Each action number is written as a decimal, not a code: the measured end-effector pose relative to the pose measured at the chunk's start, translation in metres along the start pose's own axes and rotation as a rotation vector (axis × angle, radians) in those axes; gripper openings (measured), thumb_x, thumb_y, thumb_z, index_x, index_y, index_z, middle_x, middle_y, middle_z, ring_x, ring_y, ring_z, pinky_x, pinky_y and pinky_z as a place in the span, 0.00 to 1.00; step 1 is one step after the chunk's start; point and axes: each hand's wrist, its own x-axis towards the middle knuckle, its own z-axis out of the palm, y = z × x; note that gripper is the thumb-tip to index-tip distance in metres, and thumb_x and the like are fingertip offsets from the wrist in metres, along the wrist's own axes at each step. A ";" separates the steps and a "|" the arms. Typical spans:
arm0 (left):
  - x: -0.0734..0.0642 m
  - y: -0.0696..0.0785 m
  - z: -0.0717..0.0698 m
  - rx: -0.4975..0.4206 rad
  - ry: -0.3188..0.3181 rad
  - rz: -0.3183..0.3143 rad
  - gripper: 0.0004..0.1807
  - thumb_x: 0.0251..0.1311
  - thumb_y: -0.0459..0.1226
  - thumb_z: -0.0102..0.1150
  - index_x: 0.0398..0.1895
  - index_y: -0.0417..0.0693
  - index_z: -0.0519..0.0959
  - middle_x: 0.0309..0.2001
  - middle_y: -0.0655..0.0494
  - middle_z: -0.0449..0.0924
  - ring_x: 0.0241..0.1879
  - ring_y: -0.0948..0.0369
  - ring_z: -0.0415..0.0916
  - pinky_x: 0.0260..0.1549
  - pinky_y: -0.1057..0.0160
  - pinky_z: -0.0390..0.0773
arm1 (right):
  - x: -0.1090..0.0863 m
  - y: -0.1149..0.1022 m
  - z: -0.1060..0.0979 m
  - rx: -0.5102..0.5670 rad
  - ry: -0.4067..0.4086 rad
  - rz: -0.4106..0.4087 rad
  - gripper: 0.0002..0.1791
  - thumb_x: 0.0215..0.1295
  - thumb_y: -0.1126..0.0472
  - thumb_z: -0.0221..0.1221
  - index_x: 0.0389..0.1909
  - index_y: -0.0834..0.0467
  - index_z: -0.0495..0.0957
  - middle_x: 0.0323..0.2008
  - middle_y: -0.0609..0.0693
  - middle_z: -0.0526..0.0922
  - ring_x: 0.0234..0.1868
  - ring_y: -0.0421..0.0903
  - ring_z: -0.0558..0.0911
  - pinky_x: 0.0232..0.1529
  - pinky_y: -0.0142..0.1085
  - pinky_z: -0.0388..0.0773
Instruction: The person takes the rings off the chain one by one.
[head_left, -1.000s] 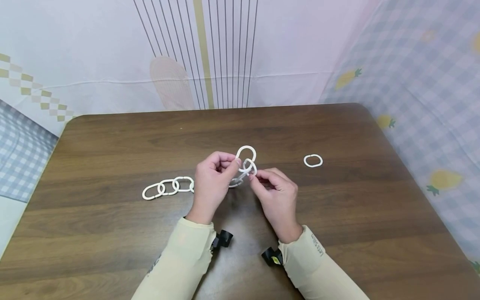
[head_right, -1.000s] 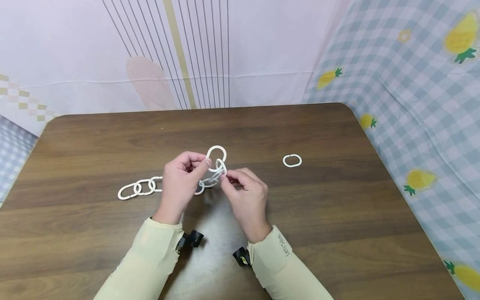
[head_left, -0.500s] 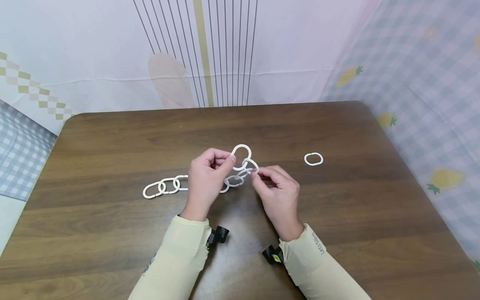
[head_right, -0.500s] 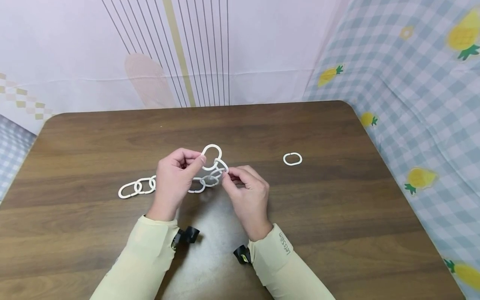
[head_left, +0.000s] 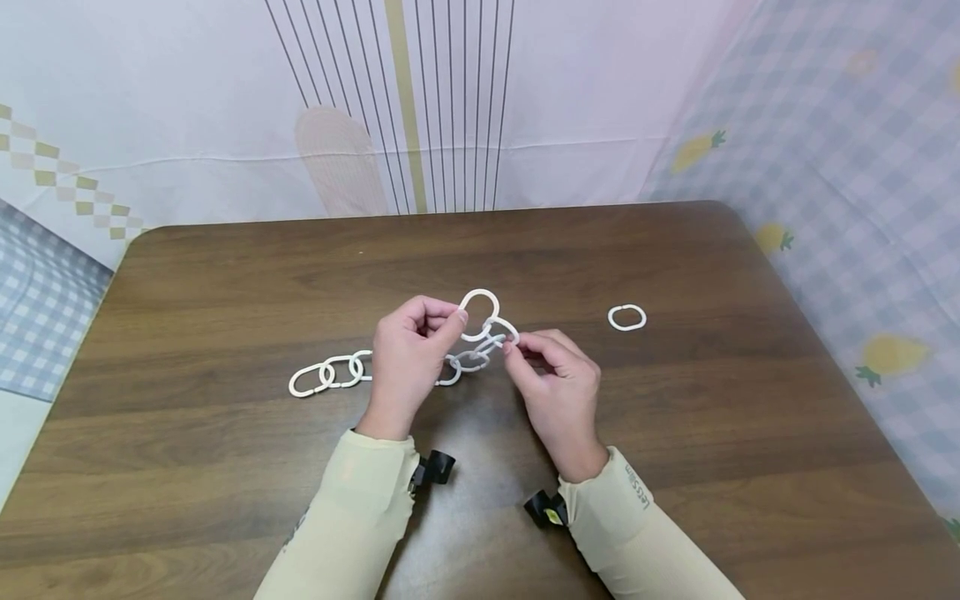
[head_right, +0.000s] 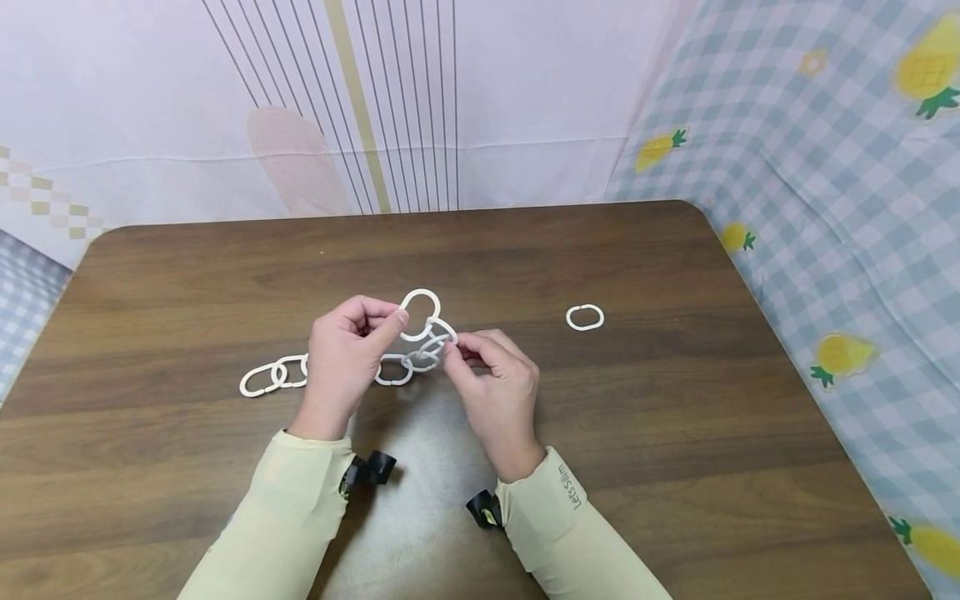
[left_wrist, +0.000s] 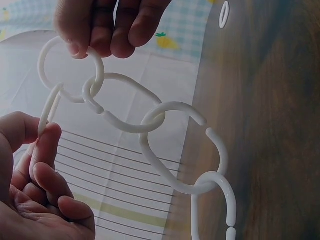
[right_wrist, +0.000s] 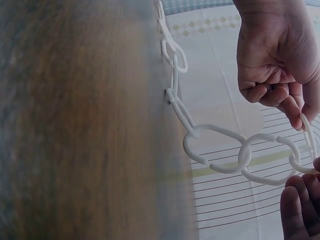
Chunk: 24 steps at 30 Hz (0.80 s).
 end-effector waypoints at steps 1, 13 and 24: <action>0.000 0.000 0.000 0.002 0.001 -0.001 0.04 0.57 0.34 0.69 0.31 0.41 0.86 0.24 0.57 0.82 0.23 0.67 0.72 0.23 0.71 0.70 | 0.000 0.000 0.000 0.001 0.001 -0.002 0.02 0.57 0.68 0.69 0.30 0.64 0.88 0.29 0.50 0.85 0.30 0.38 0.82 0.35 0.27 0.81; 0.001 0.000 -0.003 -0.004 0.008 -0.018 0.04 0.56 0.34 0.70 0.31 0.43 0.86 0.23 0.59 0.81 0.23 0.66 0.73 0.23 0.70 0.70 | 0.000 0.001 -0.001 -0.019 0.007 -0.021 0.02 0.56 0.71 0.68 0.29 0.62 0.88 0.28 0.50 0.85 0.30 0.39 0.82 0.35 0.27 0.81; 0.007 -0.004 -0.011 -0.033 0.048 -0.050 0.04 0.56 0.34 0.69 0.31 0.42 0.86 0.22 0.61 0.79 0.22 0.68 0.71 0.21 0.72 0.68 | 0.000 0.003 0.001 0.007 0.010 -0.014 0.03 0.55 0.72 0.69 0.28 0.61 0.88 0.28 0.49 0.85 0.30 0.39 0.82 0.34 0.28 0.81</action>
